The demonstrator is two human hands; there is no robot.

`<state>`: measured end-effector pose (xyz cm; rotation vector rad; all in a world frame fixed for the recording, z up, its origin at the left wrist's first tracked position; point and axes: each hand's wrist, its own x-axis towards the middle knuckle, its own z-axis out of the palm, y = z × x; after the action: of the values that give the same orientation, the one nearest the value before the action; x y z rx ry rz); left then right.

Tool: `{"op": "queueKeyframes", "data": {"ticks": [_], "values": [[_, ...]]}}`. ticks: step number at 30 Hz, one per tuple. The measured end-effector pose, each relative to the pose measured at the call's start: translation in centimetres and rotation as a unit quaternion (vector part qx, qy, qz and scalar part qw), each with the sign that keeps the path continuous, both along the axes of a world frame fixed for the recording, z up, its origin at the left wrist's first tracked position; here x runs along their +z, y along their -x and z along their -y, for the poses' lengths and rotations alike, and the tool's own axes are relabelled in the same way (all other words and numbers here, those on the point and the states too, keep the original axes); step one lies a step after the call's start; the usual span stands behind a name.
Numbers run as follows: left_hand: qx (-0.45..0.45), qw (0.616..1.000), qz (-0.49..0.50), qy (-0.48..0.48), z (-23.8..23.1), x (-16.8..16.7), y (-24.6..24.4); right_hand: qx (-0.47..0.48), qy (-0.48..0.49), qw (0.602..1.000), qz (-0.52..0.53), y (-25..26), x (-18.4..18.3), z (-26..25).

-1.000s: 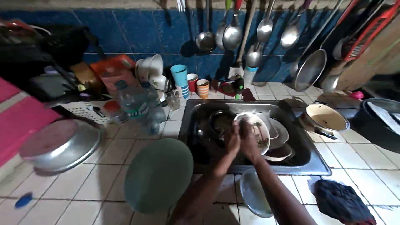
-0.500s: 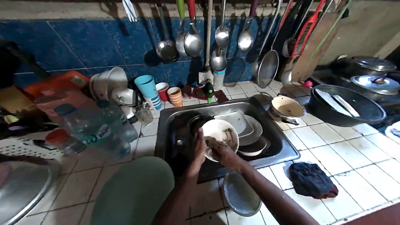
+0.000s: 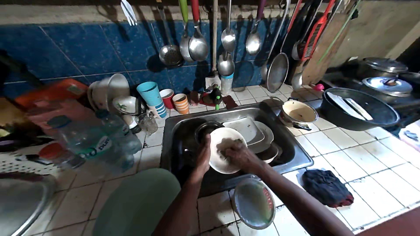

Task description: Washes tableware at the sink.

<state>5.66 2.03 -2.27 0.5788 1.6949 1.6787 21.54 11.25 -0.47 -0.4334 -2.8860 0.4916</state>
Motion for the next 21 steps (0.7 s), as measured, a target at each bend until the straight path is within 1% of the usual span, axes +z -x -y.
{"op": "queueKeyframes", "data": {"ticks": [1, 2, 3, 4, 5, 7, 8, 9, 10, 12, 13, 14, 15, 16, 17, 18, 19, 20, 21], "values": [[0.001, 1.000, 0.006, 0.003, 0.1, 0.1, -0.5, -0.037, -0.071, 0.997, 0.000, 0.1, 0.4, -0.9], [-0.001, 1.000, 0.019, 0.006, -0.1, 0.2, -1.2, -0.074, -0.123, 0.990, -0.008, 0.6, 0.9, -1.7], [-0.006, 0.999, 0.036, 0.002, -0.5, 0.3, -2.0, -0.102, -0.147, 0.983, -0.030, 1.4, 1.1, -2.2], [-0.014, 0.999, 0.052, -0.007, -0.9, 0.5, -2.7, -0.117, -0.132, 0.983, -0.055, 2.2, 1.1, -2.0], [-0.020, 0.997, 0.067, -0.020, -1.3, 0.6, -3.2, -0.117, -0.076, 0.988, -0.069, 2.8, 0.9, -1.3], [-0.029, 0.995, 0.090, -0.046, -1.6, 1.1, -3.1, -0.070, 0.050, 0.990, -0.115, 3.2, 0.1, 0.9], [-0.025, 0.995, 0.086, -0.045, -1.7, 1.3, -2.5, -0.030, 0.084, 0.989, -0.117, 2.9, -0.1, 1.9], [-0.026, 0.997, 0.067, -0.037, -1.5, 1.5, -1.8, 0.007, 0.086, 0.993, -0.085, 2.4, 0.1, 2.8], [-0.035, 0.998, 0.052, -0.027, -1.2, 1.5, -0.9, 0.034, 0.054, 0.997, -0.036, 1.8, 0.5, 3.5], [-0.053, 0.998, 0.041, 0.004, -0.8, 1.7, 0.4, 0.051, -0.035, 0.996, 0.059, 1.1, 1.9, 4.6], [-0.079, 0.996, 0.047, 0.008, -0.7, 1.7, 1.0, 0.058, -0.041, 0.994, 0.088, 0.8, 3.2, 4.5], [-0.127, 0.990, 0.053, -0.005, -0.4, 1.6, 1.6, 0.069, -0.004, 0.992, 0.110, 0.5, 4.9, 3.9], [-0.180, 0.982, 0.052, -0.032, -0.1, 1.3, 2.3, 0.079, 0.060, 0.989, 0.106, 0.1, 6.6, 2.9], [-0.233, 0.970, 0.028, -0.063, 0.5, 1.0, 2.9, 0.084, 0.141, 0.984, 0.067, -0.5, 8.0, 1.6], [-0.282, 0.956, -0.012, -0.077, 1.3, 1.2, 3.4, 0.080, 0.232, 0.969, 0.023, -1.0, 9.0, 0.3], [-0.305, 0.948, -0.051, -0.078, 2.3, 2.0, 3.4, 0.071, 0.309, 0.948, -0.026, -1.5, 9.7, -1.0], [-0.299, 0.948, -0.076, -0.082, 3.0, 2.7, 2.7, 0.066, 0.355, 0.929, -0.082, -1.7, 9.8, -2.1], [-0.305, 0.944, -0.078, -0.096, 3.3, 3.2, 1.8, 0.056, 0.375, 0.914, -0.144, -1.8, 9.8, -3.0], [-0.317, 0.940, -0.049, -0.118, 3.5, 3.4, 0.8, 0.029, 0.369, 0.905, -0.209, -1.6, 9.5, -3.5]]}}
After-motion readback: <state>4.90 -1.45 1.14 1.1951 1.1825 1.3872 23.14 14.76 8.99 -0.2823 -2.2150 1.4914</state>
